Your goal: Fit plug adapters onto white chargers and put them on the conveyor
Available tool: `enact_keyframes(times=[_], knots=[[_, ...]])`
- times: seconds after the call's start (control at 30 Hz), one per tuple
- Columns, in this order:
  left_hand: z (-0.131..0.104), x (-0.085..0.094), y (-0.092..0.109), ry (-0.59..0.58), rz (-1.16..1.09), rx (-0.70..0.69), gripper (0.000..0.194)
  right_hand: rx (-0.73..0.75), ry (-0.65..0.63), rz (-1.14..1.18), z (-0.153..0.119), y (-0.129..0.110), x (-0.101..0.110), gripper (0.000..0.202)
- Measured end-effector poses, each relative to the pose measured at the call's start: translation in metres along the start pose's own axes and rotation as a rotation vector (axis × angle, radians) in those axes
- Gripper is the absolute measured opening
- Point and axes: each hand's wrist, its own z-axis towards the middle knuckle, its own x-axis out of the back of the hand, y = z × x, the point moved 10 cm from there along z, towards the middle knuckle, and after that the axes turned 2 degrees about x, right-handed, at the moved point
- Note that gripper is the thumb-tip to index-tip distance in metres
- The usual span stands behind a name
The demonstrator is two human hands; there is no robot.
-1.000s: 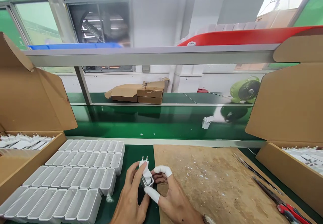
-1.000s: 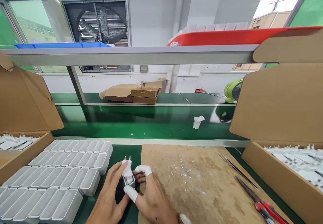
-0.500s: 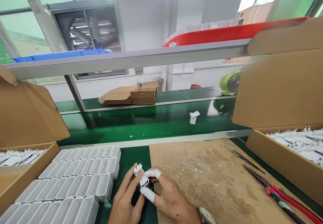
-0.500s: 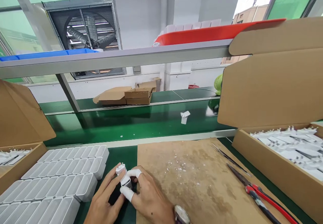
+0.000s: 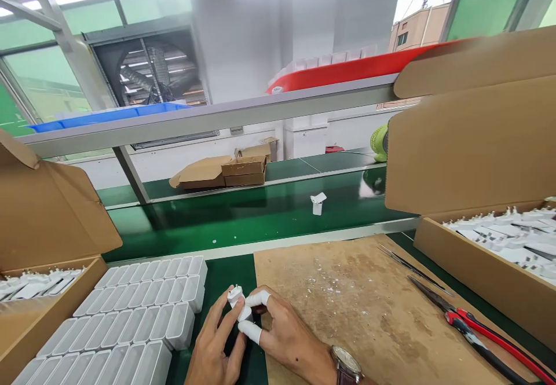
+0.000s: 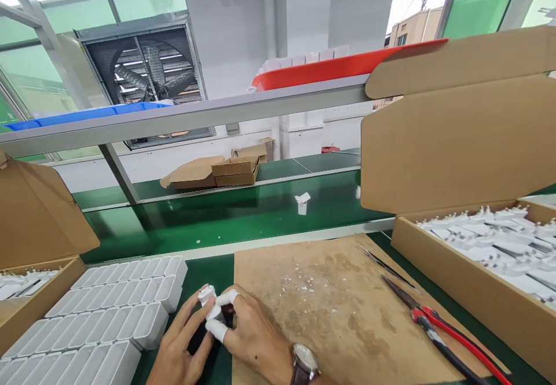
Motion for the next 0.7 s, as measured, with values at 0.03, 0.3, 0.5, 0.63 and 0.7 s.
enact_keyframes(times=[0.03,0.3,0.5,0.63,0.7], knots=[[-0.001,-0.001,0.0,0.004,0.012,-0.013,0.052,0.008,0.0,-0.001,0.0,0.0,0.0,0.015],[0.007,-0.03,-0.026,-0.232,-0.085,0.183,0.03,-0.078,-0.046,-0.406,0.007,0.008,0.02,0.029],[0.069,-0.032,-0.048,-0.385,-0.33,0.442,0.021,-0.06,-0.183,-0.716,0.007,0.028,0.013,0.021],[0.115,-0.043,-0.062,-0.389,-0.339,0.44,0.024,-0.054,-0.231,-0.789,0.005,0.036,0.004,0.022],[0.125,-0.058,-0.072,-0.414,-0.357,0.461,0.026,-0.051,-0.248,-0.812,0.005,0.037,0.001,0.023]])
